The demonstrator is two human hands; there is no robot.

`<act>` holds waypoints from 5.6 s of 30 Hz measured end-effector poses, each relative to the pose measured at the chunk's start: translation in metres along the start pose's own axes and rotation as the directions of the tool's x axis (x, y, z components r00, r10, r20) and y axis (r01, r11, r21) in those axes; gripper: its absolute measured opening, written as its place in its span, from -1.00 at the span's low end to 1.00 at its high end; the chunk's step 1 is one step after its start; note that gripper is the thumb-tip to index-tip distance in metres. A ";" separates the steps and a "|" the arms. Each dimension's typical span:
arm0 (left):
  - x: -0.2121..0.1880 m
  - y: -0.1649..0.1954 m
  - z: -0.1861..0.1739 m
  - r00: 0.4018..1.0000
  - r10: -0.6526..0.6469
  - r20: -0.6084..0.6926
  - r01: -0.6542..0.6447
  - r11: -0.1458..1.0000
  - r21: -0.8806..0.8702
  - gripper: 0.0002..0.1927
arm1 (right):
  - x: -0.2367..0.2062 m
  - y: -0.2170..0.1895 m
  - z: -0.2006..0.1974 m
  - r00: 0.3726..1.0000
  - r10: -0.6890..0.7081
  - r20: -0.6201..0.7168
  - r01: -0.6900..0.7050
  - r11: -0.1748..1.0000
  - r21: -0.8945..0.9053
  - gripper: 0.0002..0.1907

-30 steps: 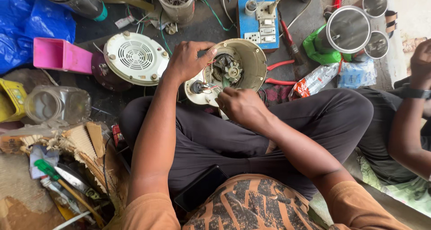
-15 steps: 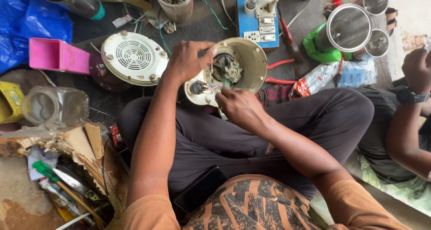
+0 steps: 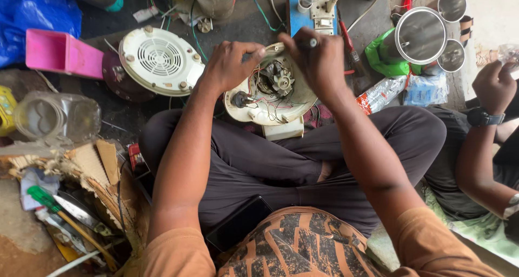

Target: The person sits cross-legged on the floor and uses a screwdriver to adjust internal components of a disassembled small appliance. They repeatedly insert and turn the screwdriver inside the housing, then briefly handle a power cord.

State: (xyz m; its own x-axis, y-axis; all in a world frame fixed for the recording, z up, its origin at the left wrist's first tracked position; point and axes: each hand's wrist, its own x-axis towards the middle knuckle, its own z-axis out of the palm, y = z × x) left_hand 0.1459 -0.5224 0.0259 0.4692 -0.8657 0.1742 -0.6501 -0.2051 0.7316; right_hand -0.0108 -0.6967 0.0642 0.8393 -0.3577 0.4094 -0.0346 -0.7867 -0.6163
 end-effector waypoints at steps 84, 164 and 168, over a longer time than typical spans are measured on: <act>0.001 0.006 0.002 0.998 -0.046 0.030 0.046 0.999 -0.003 -0.63 | -0.036 0.030 -0.009 0.988 -0.141 0.059 0.147 0.981 -0.124 -0.86; 0.025 -0.039 0.001 0.828 0.080 -0.555 -0.066 0.997 0.045 -0.42 | -0.048 0.096 -0.013 0.928 0.371 0.027 -0.367 0.902 0.227 -0.76; 0.021 -0.073 -0.041 0.838 -0.314 -0.446 0.104 0.894 -0.435 -0.36 | -0.043 0.094 0.007 0.994 0.112 -0.005 -0.107 0.966 0.233 -0.71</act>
State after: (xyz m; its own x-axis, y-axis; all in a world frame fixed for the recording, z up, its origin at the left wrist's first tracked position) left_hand 0.2277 -0.5065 0.0036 0.8640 -0.4576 0.2100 -0.2728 -0.0750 0.9591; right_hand -0.0462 -0.7517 -0.0162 0.8275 -0.4457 0.3414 0.0030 -0.6046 -0.7966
